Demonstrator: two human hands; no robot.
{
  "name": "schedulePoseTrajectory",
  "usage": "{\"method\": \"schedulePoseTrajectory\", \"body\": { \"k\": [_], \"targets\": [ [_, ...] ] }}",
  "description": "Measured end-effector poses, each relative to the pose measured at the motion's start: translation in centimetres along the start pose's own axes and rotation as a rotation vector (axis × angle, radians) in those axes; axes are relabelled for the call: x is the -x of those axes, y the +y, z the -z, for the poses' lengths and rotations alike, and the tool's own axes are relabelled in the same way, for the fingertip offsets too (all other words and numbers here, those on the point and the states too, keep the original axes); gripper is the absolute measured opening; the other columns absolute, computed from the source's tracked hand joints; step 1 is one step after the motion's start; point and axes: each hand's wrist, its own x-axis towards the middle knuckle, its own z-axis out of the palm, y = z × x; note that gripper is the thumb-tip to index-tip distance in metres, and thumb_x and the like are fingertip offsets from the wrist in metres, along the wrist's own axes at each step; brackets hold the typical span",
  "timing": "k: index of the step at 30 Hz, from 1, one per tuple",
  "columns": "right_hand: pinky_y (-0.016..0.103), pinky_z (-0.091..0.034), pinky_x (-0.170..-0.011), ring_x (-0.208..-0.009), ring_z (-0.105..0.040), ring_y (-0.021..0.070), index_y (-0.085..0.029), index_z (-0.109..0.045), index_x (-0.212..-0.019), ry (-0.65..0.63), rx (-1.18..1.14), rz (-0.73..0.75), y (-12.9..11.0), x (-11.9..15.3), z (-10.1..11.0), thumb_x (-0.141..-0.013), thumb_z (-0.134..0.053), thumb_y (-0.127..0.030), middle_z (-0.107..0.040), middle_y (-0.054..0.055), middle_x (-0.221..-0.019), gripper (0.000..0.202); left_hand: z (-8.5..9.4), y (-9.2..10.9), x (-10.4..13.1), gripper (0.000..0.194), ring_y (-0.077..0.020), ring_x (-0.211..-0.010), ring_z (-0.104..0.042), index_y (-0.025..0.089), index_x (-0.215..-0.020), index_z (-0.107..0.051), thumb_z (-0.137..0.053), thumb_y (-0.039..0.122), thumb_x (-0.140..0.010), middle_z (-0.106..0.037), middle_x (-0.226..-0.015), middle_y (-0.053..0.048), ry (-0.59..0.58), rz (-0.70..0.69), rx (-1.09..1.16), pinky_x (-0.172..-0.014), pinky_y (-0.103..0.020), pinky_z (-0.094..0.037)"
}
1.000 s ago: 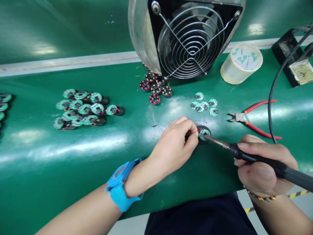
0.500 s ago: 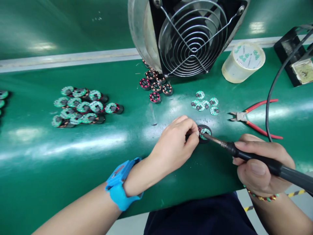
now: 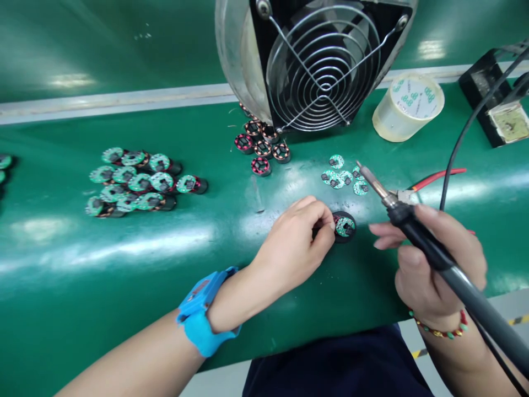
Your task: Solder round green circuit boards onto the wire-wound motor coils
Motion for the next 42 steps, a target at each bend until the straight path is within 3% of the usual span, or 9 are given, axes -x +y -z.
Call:
{"method": "schedulePoseTrajectory", "body": {
  "k": [2,5,9,16,24,29,32,36,42],
  "targets": [
    [0.035,-0.060,-0.070,-0.083,-0.072,0.0191,-0.027,-0.048,-0.138,-0.004,0.034,-0.010,-0.1,-0.4,-0.7,-0.093,-0.055,-0.015,-0.074,0.002,-0.100,0.047,0.0,0.0,0.0,0.017,-0.0132,-0.073,-0.051,0.017,-0.071,-0.052,-0.049,0.005,-0.083,-0.054,-0.075,0.000,-0.004,0.010,-0.004,-0.067,-0.027,-0.039],
    [0.039,-0.058,-0.081,-0.092,-0.069,0.0204,-0.028,-0.048,-0.136,-0.165,0.173,-0.005,0.0,-0.8,-1.4,-0.090,-0.056,-0.009,-0.073,0.002,-0.106,0.050,0.0,-0.1,0.0,0.017,-0.0135,-0.073,-0.050,0.017,-0.071,-0.051,-0.049,0.005,-0.082,-0.053,-0.075,0.000,-0.007,0.017,-0.017,-0.067,-0.028,-0.038],
    [0.044,-0.056,-0.080,-0.095,-0.063,0.0254,-0.024,-0.040,-0.137,-0.249,0.277,0.000,0.1,-0.8,-2.0,-0.086,-0.065,-0.020,-0.067,0.008,-0.109,0.057,0.0,0.0,0.1,0.016,-0.0145,-0.074,-0.050,0.017,-0.071,-0.051,-0.049,0.005,-0.082,-0.053,-0.076,0.000,-0.015,0.018,-0.021,-0.067,-0.028,-0.038],
    [0.043,-0.054,-0.075,-0.089,-0.063,0.0250,-0.026,-0.043,-0.132,-0.268,0.318,0.005,0.4,-0.7,-2.6,-0.089,-0.060,-0.018,-0.065,0.006,-0.099,0.047,0.1,-0.2,0.0,0.018,-0.0145,-0.075,-0.051,0.017,-0.071,-0.050,-0.050,0.004,-0.083,-0.054,-0.076,0.000,-0.017,-0.007,-0.035,-0.068,-0.028,-0.040],
    [0.042,-0.053,-0.076,-0.088,-0.063,0.0246,-0.023,-0.046,-0.130,-0.263,0.303,-0.001,0.5,-0.7,-2.6,-0.091,-0.059,-0.023,-0.067,0.007,-0.096,0.041,1.1,-1.3,0.4,0.015,-0.0123,-0.082,-0.057,0.015,-0.093,-0.062,-0.051,0.006,-0.089,-0.060,-0.086,-0.002,0.020,-0.299,-0.031,-0.074,-0.025,-0.046],
    [0.041,-0.052,-0.075,-0.087,-0.061,0.0241,-0.023,-0.046,-0.131,-0.272,0.297,-0.018,0.5,-0.6,-2.7,-0.092,-0.058,-0.025,-0.067,0.008,-0.098,0.040,1.3,-1.4,0.3,0.022,-0.0143,-0.078,-0.055,0.015,-0.082,-0.066,-0.047,0.005,-0.089,-0.060,-0.080,-0.003,-0.038,-0.422,-0.113,-0.073,-0.028,-0.045],
    [0.041,-0.052,-0.075,-0.086,-0.060,0.0235,-0.024,-0.047,-0.130,-0.284,0.297,-0.042,0.5,-0.6,-2.7,-0.093,-0.057,-0.027,-0.067,0.007,-0.098,0.039,1.6,-1.3,0.2,0.022,-0.0141,-0.078,-0.056,0.015,-0.079,-0.065,-0.048,0.003,-0.087,-0.060,-0.079,-0.003,-0.033,-0.428,-0.087,-0.072,-0.027,-0.046],
    [0.040,-0.051,-0.075,-0.086,-0.060,0.0235,-0.023,-0.047,-0.130,-0.290,0.299,-0.033,0.5,-0.5,-2.7,-0.094,-0.056,-0.029,-0.067,0.008,-0.098,0.038,1.9,-1.4,0.1,0.018,-0.0142,-0.082,-0.060,0.015,-0.093,-0.066,-0.052,0.006,-0.087,-0.064,-0.087,-0.004,0.018,-0.365,-0.069,-0.074,-0.027,-0.048],
    [0.041,-0.051,-0.075,-0.085,-0.060,0.0237,-0.020,-0.047,-0.129,-0.319,0.321,-0.043,0.4,-0.7,-2.7,-0.095,-0.052,-0.029,-0.067,0.009,-0.098,0.035,2.0,-1.7,0.3,0.025,-0.0162,-0.069,-0.057,0.017,-0.085,-0.070,-0.048,0.006,-0.085,-0.067,-0.075,-0.005,-0.002,-0.568,-0.241,-0.068,-0.033,-0.045]
  ]
}}
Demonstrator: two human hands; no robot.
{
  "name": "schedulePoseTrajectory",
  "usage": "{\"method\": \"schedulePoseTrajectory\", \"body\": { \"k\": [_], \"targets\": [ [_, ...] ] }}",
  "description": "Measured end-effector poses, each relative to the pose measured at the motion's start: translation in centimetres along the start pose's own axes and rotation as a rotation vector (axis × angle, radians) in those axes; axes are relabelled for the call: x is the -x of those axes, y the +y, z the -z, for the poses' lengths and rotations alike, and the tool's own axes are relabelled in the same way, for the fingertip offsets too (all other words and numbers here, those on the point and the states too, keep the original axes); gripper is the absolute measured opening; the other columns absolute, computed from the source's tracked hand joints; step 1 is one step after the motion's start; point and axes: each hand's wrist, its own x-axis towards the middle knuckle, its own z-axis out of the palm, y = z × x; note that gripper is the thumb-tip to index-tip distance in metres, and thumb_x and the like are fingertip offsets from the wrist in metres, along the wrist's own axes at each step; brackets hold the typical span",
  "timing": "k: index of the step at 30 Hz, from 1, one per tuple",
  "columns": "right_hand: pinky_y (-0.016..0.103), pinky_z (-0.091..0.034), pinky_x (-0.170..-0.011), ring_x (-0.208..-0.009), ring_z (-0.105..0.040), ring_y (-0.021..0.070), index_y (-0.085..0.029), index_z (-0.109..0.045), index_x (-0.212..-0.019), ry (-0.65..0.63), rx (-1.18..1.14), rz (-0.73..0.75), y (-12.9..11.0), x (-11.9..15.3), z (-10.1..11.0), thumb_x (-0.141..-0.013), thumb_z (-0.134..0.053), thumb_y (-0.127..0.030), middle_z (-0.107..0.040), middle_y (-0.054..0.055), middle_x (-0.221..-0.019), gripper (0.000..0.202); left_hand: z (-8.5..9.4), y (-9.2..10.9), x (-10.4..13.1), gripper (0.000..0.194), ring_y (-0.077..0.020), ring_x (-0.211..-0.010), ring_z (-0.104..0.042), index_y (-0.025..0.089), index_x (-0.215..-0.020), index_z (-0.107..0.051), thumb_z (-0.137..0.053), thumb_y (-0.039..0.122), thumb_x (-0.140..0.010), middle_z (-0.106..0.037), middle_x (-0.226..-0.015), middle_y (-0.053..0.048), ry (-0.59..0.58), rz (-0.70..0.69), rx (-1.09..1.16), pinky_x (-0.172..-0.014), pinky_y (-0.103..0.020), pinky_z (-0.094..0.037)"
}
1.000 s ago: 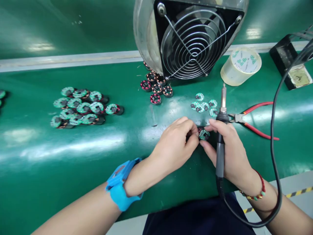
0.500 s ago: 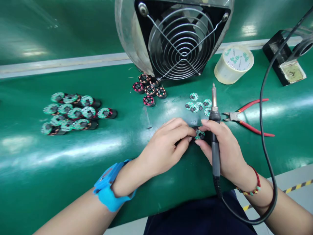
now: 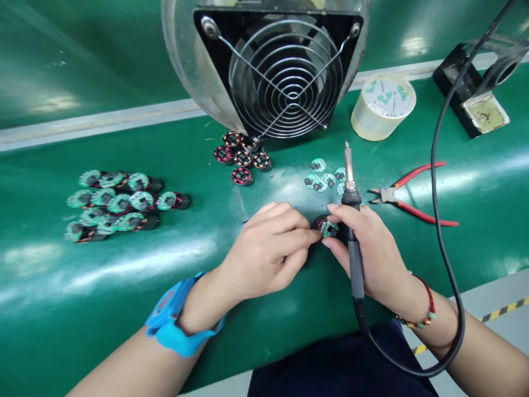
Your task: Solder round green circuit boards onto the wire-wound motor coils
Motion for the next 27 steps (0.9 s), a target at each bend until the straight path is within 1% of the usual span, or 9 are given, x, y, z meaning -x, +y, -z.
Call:
{"method": "schedulePoseTrajectory", "body": {
  "k": [2,3,6,8,9,13,16,22,27],
  "targets": [
    [0.040,-0.051,-0.074,-0.085,-0.060,0.0237,-0.019,-0.047,-0.129,0.000,-0.001,0.005,0.0,0.0,0.0,-0.096,-0.052,-0.029,-0.067,0.009,-0.099,0.035,0.1,0.0,0.0,0.025,-0.0157,-0.067,-0.057,0.017,-0.080,-0.069,-0.047,0.006,-0.084,-0.065,-0.072,-0.004,0.014,-0.014,0.022,-0.067,-0.033,-0.045],
    [0.040,-0.051,-0.074,-0.085,-0.061,0.0236,-0.019,-0.047,-0.129,0.002,-0.003,0.008,0.1,0.0,0.0,-0.095,-0.052,-0.029,-0.067,0.009,-0.100,0.035,0.1,0.0,0.0,0.024,-0.0154,-0.068,-0.057,0.017,-0.081,-0.068,-0.047,0.006,-0.085,-0.065,-0.073,-0.004,0.031,0.019,0.050,-0.067,-0.032,-0.046],
    [0.040,-0.051,-0.075,-0.087,-0.062,0.0236,-0.021,-0.047,-0.130,0.010,-0.003,0.004,0.2,0.2,0.0,-0.095,-0.053,-0.029,-0.068,0.009,-0.101,0.036,-0.1,0.1,-0.2,0.020,-0.0139,-0.075,-0.059,0.017,-0.089,-0.066,-0.048,0.009,-0.089,-0.064,-0.081,-0.003,0.068,0.226,0.129,-0.070,-0.027,-0.047],
    [0.040,-0.051,-0.075,-0.087,-0.062,0.0234,-0.021,-0.048,-0.130,0.016,0.000,0.010,0.3,0.2,0.1,-0.095,-0.054,-0.028,-0.069,0.009,-0.101,0.036,-0.3,0.1,-0.4,0.016,-0.0133,-0.077,-0.059,0.018,-0.093,-0.064,-0.050,0.012,-0.090,-0.063,-0.083,-0.001,0.043,0.344,0.177,-0.070,-0.026,-0.047],
    [0.040,-0.051,-0.075,-0.087,-0.062,0.0234,-0.021,-0.048,-0.129,0.022,0.000,0.023,0.3,0.2,0.1,-0.094,-0.054,-0.027,-0.070,0.009,-0.102,0.036,-0.5,0.1,-0.4,0.015,-0.0131,-0.077,-0.059,0.018,-0.093,-0.064,-0.050,0.013,-0.090,-0.062,-0.083,-0.001,0.022,0.376,0.202,-0.070,-0.025,-0.047],
    [0.039,-0.052,-0.075,-0.087,-0.063,0.0225,-0.021,-0.049,-0.128,0.076,-0.030,0.096,0.1,0.1,0.3,-0.091,-0.055,-0.018,-0.071,0.008,-0.104,0.037,-0.7,0.0,-0.7,0.012,-0.0126,-0.076,-0.058,0.018,-0.089,-0.063,-0.051,0.014,-0.090,-0.060,-0.082,0.000,-0.003,0.402,0.290,-0.071,-0.025,-0.046],
    [0.039,-0.054,-0.078,-0.090,-0.065,0.0220,-0.025,-0.047,-0.132,0.095,-0.053,0.126,0.2,0.1,0.4,-0.090,-0.054,-0.012,-0.071,0.007,-0.107,0.044,-0.7,0.1,-0.8,0.012,-0.0120,-0.075,-0.057,0.018,-0.085,-0.062,-0.052,0.012,-0.088,-0.060,-0.080,0.001,-0.001,0.410,0.330,-0.070,-0.024,-0.045],
    [0.040,-0.056,-0.085,-0.100,-0.065,0.0212,-0.030,-0.041,-0.141,0.035,-0.097,0.133,0.6,0.7,0.1,-0.093,-0.050,-0.014,-0.068,0.004,-0.118,0.051,-0.7,0.4,-1.0,0.011,-0.0114,-0.069,-0.055,0.017,-0.079,-0.061,-0.053,0.011,-0.084,-0.058,-0.076,0.002,-0.024,0.468,0.339,-0.063,-0.023,-0.043],
    [0.040,-0.056,-0.092,-0.110,-0.063,0.0206,-0.032,-0.036,-0.145,0.070,-0.105,0.160,0.6,0.8,-0.1,-0.094,-0.050,-0.016,-0.063,0.003,-0.130,0.055,-0.7,0.6,-1.3,0.011,-0.0100,-0.066,-0.053,0.017,-0.077,-0.060,-0.052,0.010,-0.082,-0.056,-0.072,0.003,-0.007,0.492,0.355,-0.061,-0.021,-0.042]
  ]
}}
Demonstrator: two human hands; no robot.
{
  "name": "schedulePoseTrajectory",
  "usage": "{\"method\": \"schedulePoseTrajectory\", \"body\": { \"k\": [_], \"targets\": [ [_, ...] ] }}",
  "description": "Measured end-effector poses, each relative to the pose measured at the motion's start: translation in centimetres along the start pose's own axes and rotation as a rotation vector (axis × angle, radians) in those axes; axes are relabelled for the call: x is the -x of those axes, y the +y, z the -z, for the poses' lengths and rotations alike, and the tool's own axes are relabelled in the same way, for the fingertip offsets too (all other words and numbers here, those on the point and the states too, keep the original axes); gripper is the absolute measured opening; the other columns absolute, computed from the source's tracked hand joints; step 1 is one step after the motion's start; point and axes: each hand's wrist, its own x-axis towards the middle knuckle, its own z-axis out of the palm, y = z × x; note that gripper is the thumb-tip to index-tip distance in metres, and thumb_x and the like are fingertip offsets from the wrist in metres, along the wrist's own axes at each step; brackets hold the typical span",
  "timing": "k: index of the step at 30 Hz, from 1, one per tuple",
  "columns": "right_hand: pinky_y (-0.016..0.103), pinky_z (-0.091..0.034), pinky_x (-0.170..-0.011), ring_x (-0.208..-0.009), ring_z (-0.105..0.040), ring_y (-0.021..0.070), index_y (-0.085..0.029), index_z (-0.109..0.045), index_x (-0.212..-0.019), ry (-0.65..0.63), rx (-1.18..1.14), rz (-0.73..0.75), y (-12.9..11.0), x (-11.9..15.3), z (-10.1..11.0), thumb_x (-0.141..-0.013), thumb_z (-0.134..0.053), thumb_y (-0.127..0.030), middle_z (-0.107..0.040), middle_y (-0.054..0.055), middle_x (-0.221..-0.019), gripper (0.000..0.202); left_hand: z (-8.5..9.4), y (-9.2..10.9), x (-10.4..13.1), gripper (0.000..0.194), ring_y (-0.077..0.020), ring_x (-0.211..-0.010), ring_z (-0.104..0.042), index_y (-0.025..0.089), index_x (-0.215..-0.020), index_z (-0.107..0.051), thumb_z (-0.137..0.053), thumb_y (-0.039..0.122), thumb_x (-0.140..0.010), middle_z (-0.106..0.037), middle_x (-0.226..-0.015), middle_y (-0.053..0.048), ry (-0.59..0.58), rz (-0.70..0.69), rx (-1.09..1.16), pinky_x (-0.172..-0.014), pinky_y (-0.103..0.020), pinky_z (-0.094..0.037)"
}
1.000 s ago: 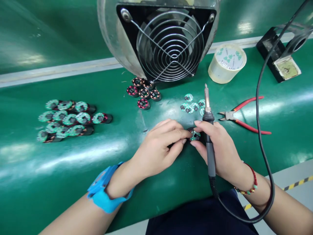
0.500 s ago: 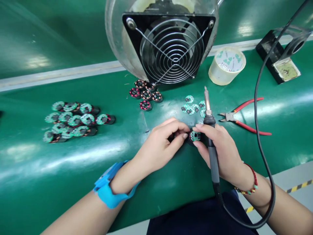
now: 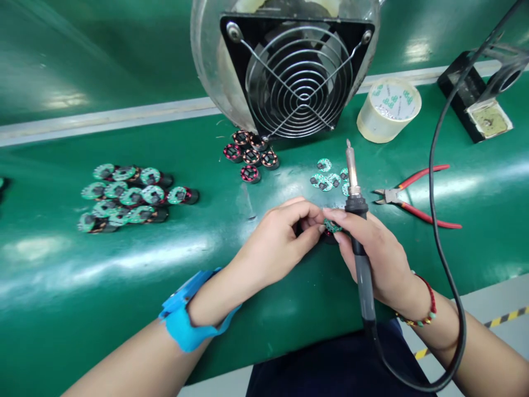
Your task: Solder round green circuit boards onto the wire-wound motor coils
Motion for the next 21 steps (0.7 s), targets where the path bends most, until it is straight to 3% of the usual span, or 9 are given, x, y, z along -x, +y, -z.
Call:
{"method": "schedulePoseTrajectory", "body": {
  "k": [11,17,21],
  "targets": [
    [0.040,-0.058,-0.081,-0.096,-0.065,0.0216,-0.029,-0.049,-0.135,-0.043,0.023,-0.056,-0.2,-0.4,-0.5,-0.096,-0.048,-0.021,-0.069,0.005,-0.110,0.041,-0.5,0.8,0.2,0.016,-0.0116,-0.063,-0.049,0.018,-0.067,-0.050,-0.051,0.007,-0.078,-0.050,-0.069,0.003,0.051,-0.011,-0.182,-0.057,-0.025,-0.037],
    [0.039,-0.056,-0.091,-0.111,-0.062,0.0209,-0.030,-0.041,-0.141,0.021,-0.010,-0.013,-0.4,-0.2,-0.5,-0.093,-0.052,-0.013,-0.067,0.003,-0.121,0.052,-1.1,0.6,0.6,0.015,-0.0145,-0.068,-0.048,0.018,-0.070,-0.047,-0.049,0.006,-0.079,-0.049,-0.070,0.001,0.131,-0.079,-0.329,-0.062,-0.028,-0.038],
    [0.038,-0.056,-0.089,-0.107,-0.065,0.0201,-0.032,-0.040,-0.140,0.040,-0.072,-0.049,-0.4,-0.5,-0.3,-0.092,-0.054,-0.012,-0.069,0.002,-0.118,0.054,-1.0,0.3,0.5,0.016,-0.0130,-0.068,-0.049,0.018,-0.071,-0.049,-0.049,0.004,-0.079,-0.050,-0.071,0.002,0.115,-0.078,-0.214,-0.062,-0.026,-0.039]
  ]
}}
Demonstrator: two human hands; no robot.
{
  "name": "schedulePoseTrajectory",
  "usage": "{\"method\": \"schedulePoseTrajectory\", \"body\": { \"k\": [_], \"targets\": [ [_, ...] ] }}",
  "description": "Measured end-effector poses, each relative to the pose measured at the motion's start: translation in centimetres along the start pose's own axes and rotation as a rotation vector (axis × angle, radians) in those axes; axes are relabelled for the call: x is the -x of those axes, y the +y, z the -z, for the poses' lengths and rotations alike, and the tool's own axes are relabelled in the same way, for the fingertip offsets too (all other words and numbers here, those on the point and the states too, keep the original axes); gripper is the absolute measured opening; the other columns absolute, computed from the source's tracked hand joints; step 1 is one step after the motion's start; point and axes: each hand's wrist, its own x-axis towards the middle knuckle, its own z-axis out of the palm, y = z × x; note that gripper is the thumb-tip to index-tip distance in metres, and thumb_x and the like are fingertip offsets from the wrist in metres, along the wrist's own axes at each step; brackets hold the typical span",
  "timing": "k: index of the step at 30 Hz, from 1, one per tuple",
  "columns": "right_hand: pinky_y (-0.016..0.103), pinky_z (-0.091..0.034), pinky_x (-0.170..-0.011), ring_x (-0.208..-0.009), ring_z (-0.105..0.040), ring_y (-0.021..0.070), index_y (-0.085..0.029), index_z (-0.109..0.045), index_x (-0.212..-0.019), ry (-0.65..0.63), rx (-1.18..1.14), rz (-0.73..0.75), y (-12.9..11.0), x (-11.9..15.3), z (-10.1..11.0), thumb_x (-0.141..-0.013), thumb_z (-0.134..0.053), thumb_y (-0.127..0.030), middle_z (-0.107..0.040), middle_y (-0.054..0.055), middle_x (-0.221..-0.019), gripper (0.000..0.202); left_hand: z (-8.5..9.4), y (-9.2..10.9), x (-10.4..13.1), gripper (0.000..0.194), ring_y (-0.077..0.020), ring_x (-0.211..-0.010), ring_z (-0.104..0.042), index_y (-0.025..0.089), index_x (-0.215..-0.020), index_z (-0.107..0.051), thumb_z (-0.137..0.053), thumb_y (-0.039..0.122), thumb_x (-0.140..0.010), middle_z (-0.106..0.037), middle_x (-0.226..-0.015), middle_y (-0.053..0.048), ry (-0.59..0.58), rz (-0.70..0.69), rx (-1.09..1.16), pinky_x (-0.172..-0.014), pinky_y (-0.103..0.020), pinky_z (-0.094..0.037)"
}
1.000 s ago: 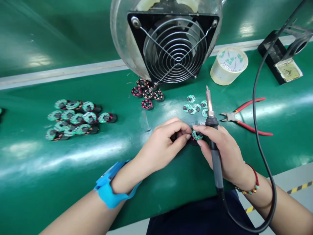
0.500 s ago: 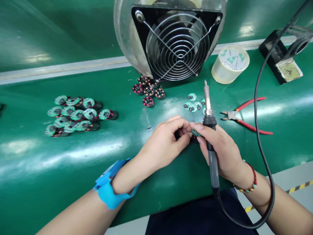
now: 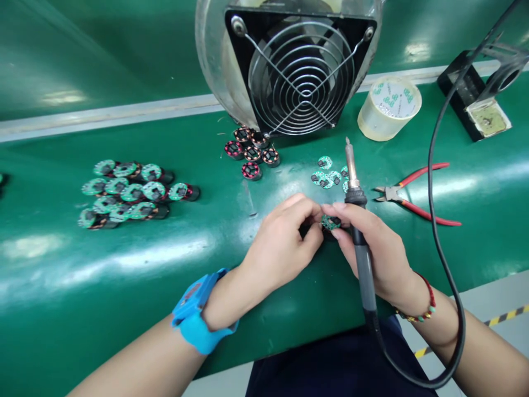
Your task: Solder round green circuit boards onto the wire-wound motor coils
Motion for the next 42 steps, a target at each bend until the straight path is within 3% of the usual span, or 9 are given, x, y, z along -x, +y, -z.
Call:
{"method": "schedulePoseTrajectory", "body": {
  "k": [6,19,23,28,30,34,38,42],
  "targets": [
    [0.037,-0.056,-0.087,-0.098,-0.067,0.0186,-0.032,-0.039,-0.139,0.005,-0.016,-0.019,0.14,-0.38,0.27,-0.091,-0.055,-0.010,-0.068,0.001,-0.122,0.056,0.33,-0.23,-0.14,0.016,-0.0093,-0.069,-0.052,0.017,-0.074,-0.053,-0.050,0.002,-0.079,-0.053,-0.074,0.003,-0.043,0.046,0.168,-0.065,-0.021,-0.041],
    [0.035,-0.055,-0.088,-0.096,-0.065,0.0176,-0.029,-0.039,-0.139,-0.006,-0.023,0.010,0.29,-0.34,0.17,-0.089,-0.056,-0.007,-0.068,0.001,-0.121,0.058,0.48,-0.51,-0.24,0.013,-0.0091,-0.068,-0.052,0.016,-0.073,-0.057,-0.053,0.006,-0.079,-0.055,-0.073,0.003,-0.050,0.076,0.209,-0.064,-0.021,-0.040],
    [0.035,-0.056,-0.089,-0.097,-0.064,0.0171,-0.028,-0.040,-0.139,0.024,-0.091,-0.040,0.16,-0.36,0.05,-0.087,-0.057,-0.006,-0.064,0.003,-0.124,0.059,0.45,-0.55,-0.23,0.013,-0.0091,-0.068,-0.053,0.016,-0.074,-0.058,-0.052,0.006,-0.080,-0.055,-0.073,0.004,-0.045,0.090,0.227,-0.063,-0.021,-0.040],
    [0.031,-0.058,-0.084,-0.090,-0.065,0.0146,-0.027,-0.044,-0.135,0.078,-0.193,-0.140,-0.09,-0.62,0.10,-0.086,-0.060,-0.007,-0.066,0.001,-0.106,0.055,0.32,-0.47,-0.17,0.013,-0.0080,-0.066,-0.050,0.016,-0.074,-0.058,-0.054,0.006,-0.081,-0.054,-0.072,0.004,-0.038,0.090,0.232,-0.061,-0.019,-0.038],
    [0.031,-0.058,-0.083,-0.089,-0.065,0.0145,-0.027,-0.042,-0.136,0.083,-0.201,-0.149,-0.10,-0.71,0.15,-0.086,-0.060,-0.007,-0.066,0.001,-0.108,0.057,0.23,-0.44,-0.23,0.013,-0.0077,-0.066,-0.050,0.016,-0.075,-0.059,-0.054,0.006,-0.081,-0.053,-0.072,0.005,-0.036,0.089,0.242,-0.061,-0.019,-0.038],
    [0.038,-0.056,-0.086,-0.098,-0.064,0.0189,-0.028,-0.040,-0.139,0.039,-0.057,-0.034,0.17,-0.75,0.34,-0.086,-0.059,-0.007,-0.063,0.005,-0.125,0.059,0.03,-0.45,-0.40,0.013,-0.0083,-0.068,-0.051,0.016,-0.076,-0.058,-0.053,0.007,-0.083,-0.054,-0.074,0.004,-0.041,0.103,0.279,-0.063,-0.020,-0.039],
    [0.046,-0.054,-0.091,-0.105,-0.064,0.0241,-0.029,-0.041,-0.138,-0.035,0.077,0.061,0.57,-0.72,0.61,-0.089,-0.055,-0.008,-0.069,0.005,-0.113,0.055,0.03,-0.55,-0.44,0.015,-0.0094,-0.070,-0.051,0.017,-0.075,-0.057,-0.050,0.008,-0.086,-0.054,-0.074,0.004,-0.068,0.108,0.302,-0.065,-0.022,-0.040],
    [0.043,-0.057,-0.088,-0.102,-0.066,0.0234,-0.030,-0.041,-0.138,-0.019,0.069,0.042,0.80,-0.57,0.95,-0.088,-0.059,-0.012,-0.070,0.005,-0.112,0.055,0.25,-0.50,-0.27,0.010,-0.0110,-0.075,-0.052,0.017,-0.086,-0.057,-0.050,0.011,-0.088,-0.055,-0.082,0.002,-0.090,0.087,0.293,-0.070,-0.025,-0.043]
  ]
}}
